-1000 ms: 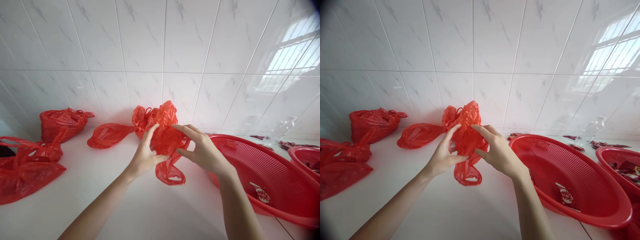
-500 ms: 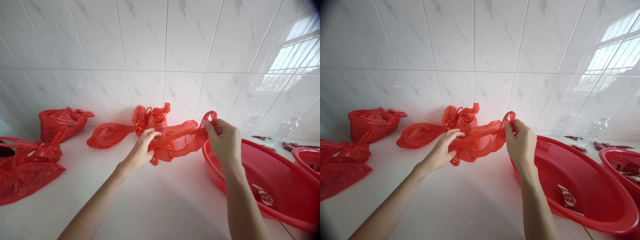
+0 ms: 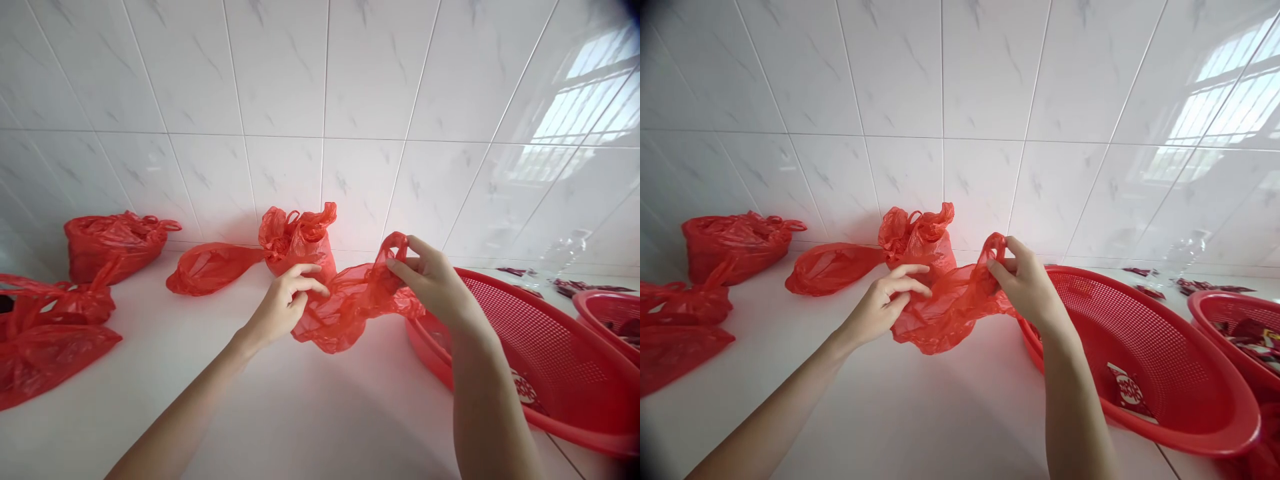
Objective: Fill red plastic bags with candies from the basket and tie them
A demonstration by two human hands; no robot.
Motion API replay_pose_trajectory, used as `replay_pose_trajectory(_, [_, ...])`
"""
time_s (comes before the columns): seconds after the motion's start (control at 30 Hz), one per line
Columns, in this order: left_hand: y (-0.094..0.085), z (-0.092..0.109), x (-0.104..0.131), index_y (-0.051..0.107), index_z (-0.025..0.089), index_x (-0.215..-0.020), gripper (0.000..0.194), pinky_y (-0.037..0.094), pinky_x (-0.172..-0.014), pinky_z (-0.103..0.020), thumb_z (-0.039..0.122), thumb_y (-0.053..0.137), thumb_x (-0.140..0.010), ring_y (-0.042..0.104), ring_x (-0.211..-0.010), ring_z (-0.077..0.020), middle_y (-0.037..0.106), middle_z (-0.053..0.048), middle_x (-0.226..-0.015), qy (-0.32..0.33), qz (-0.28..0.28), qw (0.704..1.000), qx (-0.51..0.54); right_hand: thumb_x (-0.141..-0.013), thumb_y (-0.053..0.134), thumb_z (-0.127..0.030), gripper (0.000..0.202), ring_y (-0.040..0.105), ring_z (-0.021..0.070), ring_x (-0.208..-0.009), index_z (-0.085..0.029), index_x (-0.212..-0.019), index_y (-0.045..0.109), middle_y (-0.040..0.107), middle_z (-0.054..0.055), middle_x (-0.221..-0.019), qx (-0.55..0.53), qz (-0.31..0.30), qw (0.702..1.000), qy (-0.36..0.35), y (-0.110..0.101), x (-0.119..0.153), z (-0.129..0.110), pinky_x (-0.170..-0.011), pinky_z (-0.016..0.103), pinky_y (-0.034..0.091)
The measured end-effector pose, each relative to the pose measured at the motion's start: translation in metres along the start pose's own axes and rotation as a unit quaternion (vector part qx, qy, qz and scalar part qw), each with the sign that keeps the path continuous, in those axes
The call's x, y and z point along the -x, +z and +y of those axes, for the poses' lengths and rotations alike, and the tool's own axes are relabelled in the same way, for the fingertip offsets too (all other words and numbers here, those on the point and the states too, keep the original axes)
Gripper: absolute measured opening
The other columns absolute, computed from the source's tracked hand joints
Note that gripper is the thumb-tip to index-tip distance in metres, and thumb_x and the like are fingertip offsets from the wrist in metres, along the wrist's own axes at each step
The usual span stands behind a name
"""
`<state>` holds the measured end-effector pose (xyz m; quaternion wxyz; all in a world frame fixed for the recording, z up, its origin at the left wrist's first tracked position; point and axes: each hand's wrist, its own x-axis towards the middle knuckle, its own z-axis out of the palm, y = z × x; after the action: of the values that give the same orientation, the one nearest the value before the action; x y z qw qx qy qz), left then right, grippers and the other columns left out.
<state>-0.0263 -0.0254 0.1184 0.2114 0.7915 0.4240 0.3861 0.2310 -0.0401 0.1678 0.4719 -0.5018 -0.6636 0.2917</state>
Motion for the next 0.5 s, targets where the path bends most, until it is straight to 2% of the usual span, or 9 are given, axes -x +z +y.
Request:
replay_pose_trajectory(0.07, [0.003,-0.002,0.001,0.076,0.024,-0.093,0.038,0.054,-0.065,-0.031,0.011,0.04,-0.087,0.06,-0.064,-0.0099,0.054,-0.002,-0.141,-0.017,-0.004,0.999,-0.043,-0.092,0.055,-0.037,0.02,0.065,0.017,-0.064,-0.022,-0.104,0.055,0.069,0.001,-0.074,0.014,-0.04,0.999,-0.006,0.003,0.0,0.001,-0.059,0.028,0.05])
replay_pose_trajectory(0.1, [0.004,-0.003,0.001,0.076,0.023,-0.093,0.037,0.053,-0.062,-0.032,0.014,0.041,-0.087,0.056,-0.058,-0.0082,0.054,-0.003,-0.141,-0.02,-0.013,0.997,-0.069,-0.092,0.053,-0.034,0.022,0.064,0.0169,-0.064,-0.022,-0.109,0.055,0.069,0.001,-0.075,0.039,-0.048,0.998,-0.012,0.003,-0.001,0.002,-0.06,0.029,0.05])
replay_pose_trajectory(0.17, [0.005,-0.005,0.001,0.077,0.023,-0.091,0.033,0.052,-0.064,-0.032,0.018,0.044,-0.087,0.056,-0.059,-0.0088,0.054,-0.004,-0.138,-0.017,-0.044,0.992,-0.118,-0.09,0.051,-0.028,0.03,0.064,0.0173,-0.067,-0.024,-0.12,0.055,0.069,0.0,-0.078,0.125,-0.04,0.991,-0.023,0.003,-0.003,0.007,-0.063,0.03,0.05])
replay_pose_trajectory(0.27, [0.007,-0.01,0.002,0.077,0.027,-0.093,0.03,0.051,-0.071,-0.031,0.021,0.049,-0.086,0.063,-0.075,-0.015,0.061,-0.004,-0.121,-0.016,-0.104,0.982,-0.158,-0.087,0.049,-0.02,0.044,0.064,0.0203,-0.078,-0.027,-0.131,0.054,0.07,0.003,-0.088,0.271,0.003,0.962,-0.023,0.003,-0.005,0.013,-0.069,0.033,0.049])
replay_pose_trajectory(0.33, [0.01,-0.014,0.002,0.076,0.027,-0.095,0.028,0.048,-0.067,-0.03,0.021,0.051,-0.084,0.063,-0.078,-0.0179,0.063,-0.005,-0.102,-0.028,-0.136,0.975,-0.176,-0.087,0.048,-0.017,0.048,0.065,0.0224,-0.09,-0.026,-0.134,0.052,0.069,0.008,-0.104,0.306,0.035,0.951,-0.039,0.004,-0.004,0.011,-0.074,0.034,0.049])
replay_pose_trajectory(0.4, [0.014,-0.016,0.002,0.074,0.025,-0.091,0.024,0.044,-0.061,-0.028,0.022,0.052,-0.083,0.061,-0.075,-0.019,0.06,-0.005,-0.087,-0.043,-0.152,0.968,-0.195,-0.088,0.047,-0.015,0.046,0.064,0.0218,-0.1,-0.025,-0.132,0.054,0.066,0.008,-0.118,0.284,0.045,0.952,-0.105,0.009,0.001,0.003,-0.08,0.034,0.05])
replay_pose_trajectory(0.43, [0.015,-0.017,0.002,0.072,0.024,-0.087,0.02,0.042,-0.059,-0.028,0.022,0.053,-0.082,0.06,-0.073,-0.0188,0.059,-0.004,-0.082,-0.047,-0.157,0.966,-0.198,-0.088,0.045,-0.013,0.042,0.063,0.0202,-0.102,-0.025,-0.127,0.057,0.065,0.007,-0.12,0.262,0.025,0.953,-0.148,0.014,0.005,-0.001,-0.082,0.032,0.049])
replay_pose_trajectory(0.5, [0.017,-0.017,0.002,0.069,0.022,-0.081,0.011,0.039,-0.055,-0.026,0.023,0.058,-0.078,0.058,-0.069,-0.0175,0.058,-0.002,-0.079,-0.053,-0.136,0.972,-0.183,-0.089,0.042,-0.008,0.036,0.063,0.0163,-0.096,-0.024,-0.113,0.063,0.068,0.003,-0.11,0.234,-0.074,0.946,-0.213,0.028,0.011,-0.008,-0.079,0.028,0.048])
